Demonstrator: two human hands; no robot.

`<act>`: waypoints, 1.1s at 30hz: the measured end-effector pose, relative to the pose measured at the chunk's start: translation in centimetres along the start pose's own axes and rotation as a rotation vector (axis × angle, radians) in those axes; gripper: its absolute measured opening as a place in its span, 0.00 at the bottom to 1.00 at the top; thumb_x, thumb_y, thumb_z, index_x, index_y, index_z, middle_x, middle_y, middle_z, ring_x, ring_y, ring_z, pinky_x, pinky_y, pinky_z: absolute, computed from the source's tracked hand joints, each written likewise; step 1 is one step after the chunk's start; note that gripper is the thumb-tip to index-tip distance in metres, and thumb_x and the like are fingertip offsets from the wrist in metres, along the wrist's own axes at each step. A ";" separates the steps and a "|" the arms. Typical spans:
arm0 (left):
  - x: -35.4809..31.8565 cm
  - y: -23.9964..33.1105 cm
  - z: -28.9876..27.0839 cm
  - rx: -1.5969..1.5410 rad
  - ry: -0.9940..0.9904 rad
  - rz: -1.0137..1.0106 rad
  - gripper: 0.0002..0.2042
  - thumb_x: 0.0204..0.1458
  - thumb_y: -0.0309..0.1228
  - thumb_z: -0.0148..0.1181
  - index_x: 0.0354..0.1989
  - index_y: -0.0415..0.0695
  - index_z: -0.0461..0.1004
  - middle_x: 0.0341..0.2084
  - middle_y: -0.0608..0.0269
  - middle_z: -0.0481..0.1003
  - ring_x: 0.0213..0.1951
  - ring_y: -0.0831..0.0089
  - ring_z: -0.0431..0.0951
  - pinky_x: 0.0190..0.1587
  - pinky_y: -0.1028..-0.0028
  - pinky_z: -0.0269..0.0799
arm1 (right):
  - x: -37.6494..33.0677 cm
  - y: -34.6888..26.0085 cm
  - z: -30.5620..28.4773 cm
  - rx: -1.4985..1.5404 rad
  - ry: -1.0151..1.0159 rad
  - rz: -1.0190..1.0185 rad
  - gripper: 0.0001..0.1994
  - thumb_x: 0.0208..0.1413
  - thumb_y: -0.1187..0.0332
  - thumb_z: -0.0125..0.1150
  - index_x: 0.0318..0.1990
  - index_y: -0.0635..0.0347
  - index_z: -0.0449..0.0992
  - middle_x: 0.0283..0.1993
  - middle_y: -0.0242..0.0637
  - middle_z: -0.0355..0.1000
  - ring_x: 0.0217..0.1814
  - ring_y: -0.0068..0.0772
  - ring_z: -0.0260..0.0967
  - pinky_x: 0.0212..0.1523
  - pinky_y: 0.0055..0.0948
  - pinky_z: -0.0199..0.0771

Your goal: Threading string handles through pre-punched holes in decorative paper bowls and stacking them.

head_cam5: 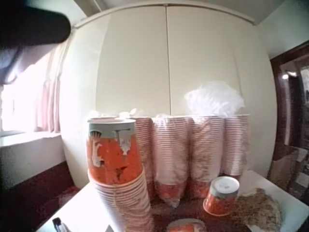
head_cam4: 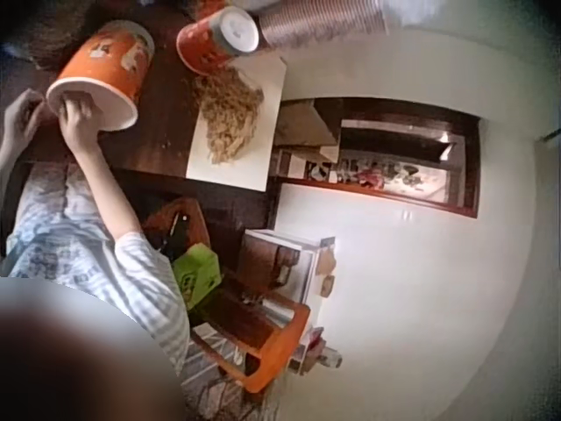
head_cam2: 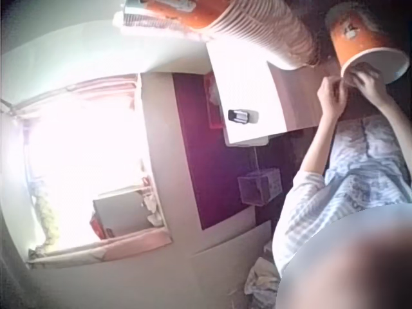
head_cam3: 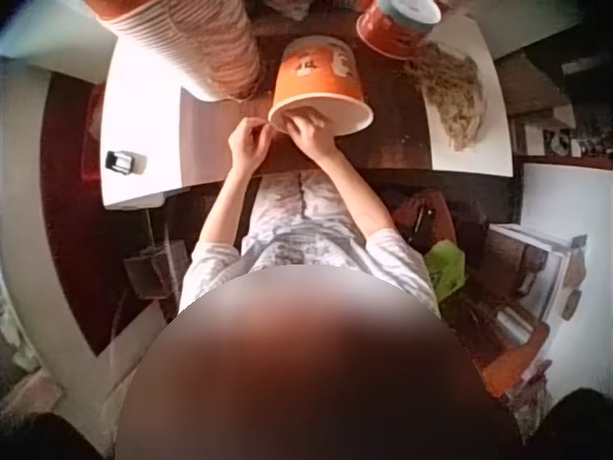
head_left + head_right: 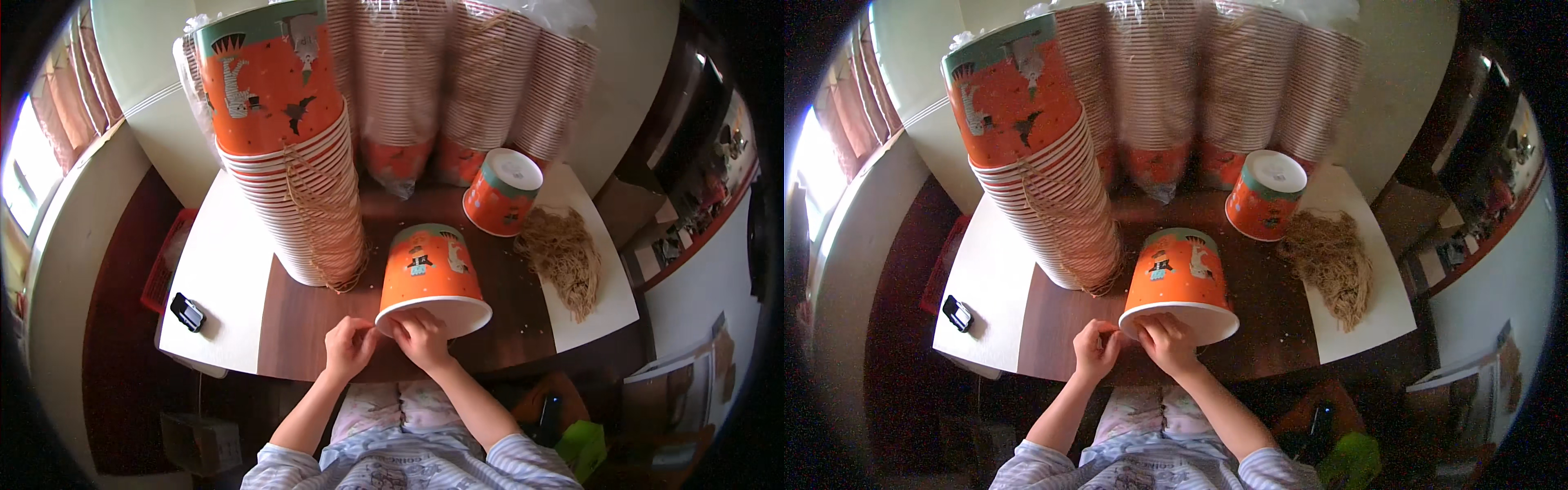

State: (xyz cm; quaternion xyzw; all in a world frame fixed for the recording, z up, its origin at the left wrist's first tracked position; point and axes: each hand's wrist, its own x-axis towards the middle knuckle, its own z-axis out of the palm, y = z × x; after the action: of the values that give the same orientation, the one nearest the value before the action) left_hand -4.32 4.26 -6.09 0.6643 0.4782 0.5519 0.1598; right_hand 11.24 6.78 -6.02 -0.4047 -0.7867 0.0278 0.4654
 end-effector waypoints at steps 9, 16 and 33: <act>-0.1 -0.2 0.4 0.111 0.040 -0.081 0.12 0.41 0.23 0.62 0.34 0.41 0.67 0.20 0.62 0.71 0.18 0.76 0.72 0.19 0.79 0.67 | -0.4 -0.1 0.2 0.032 0.008 0.010 0.08 0.40 0.74 0.61 0.31 0.57 0.72 0.29 0.35 0.71 0.31 0.36 0.70 0.30 0.32 0.71; 0.3 0.3 0.7 -0.106 0.181 -0.189 0.11 0.43 0.17 0.57 0.37 0.37 0.68 0.28 0.58 0.72 0.26 0.76 0.74 0.29 0.79 0.69 | 0.0 -0.5 0.1 0.067 0.028 0.013 0.08 0.40 0.75 0.61 0.30 0.57 0.71 0.28 0.33 0.70 0.30 0.35 0.70 0.29 0.30 0.70; 0.5 0.4 0.3 0.104 -0.158 0.126 0.09 0.43 0.21 0.56 0.35 0.41 0.71 0.29 0.57 0.72 0.31 0.61 0.74 0.31 0.69 0.71 | -0.5 -0.2 0.1 0.046 -0.031 -0.018 0.11 0.37 0.76 0.61 0.33 0.56 0.71 0.30 0.32 0.69 0.31 0.33 0.69 0.30 0.30 0.71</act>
State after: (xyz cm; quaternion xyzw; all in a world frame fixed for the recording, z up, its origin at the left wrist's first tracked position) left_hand -3.89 4.55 -5.61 0.7419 0.4493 0.4812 0.1273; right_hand 11.11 6.34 -6.36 -0.3861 -0.7966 0.0479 0.4627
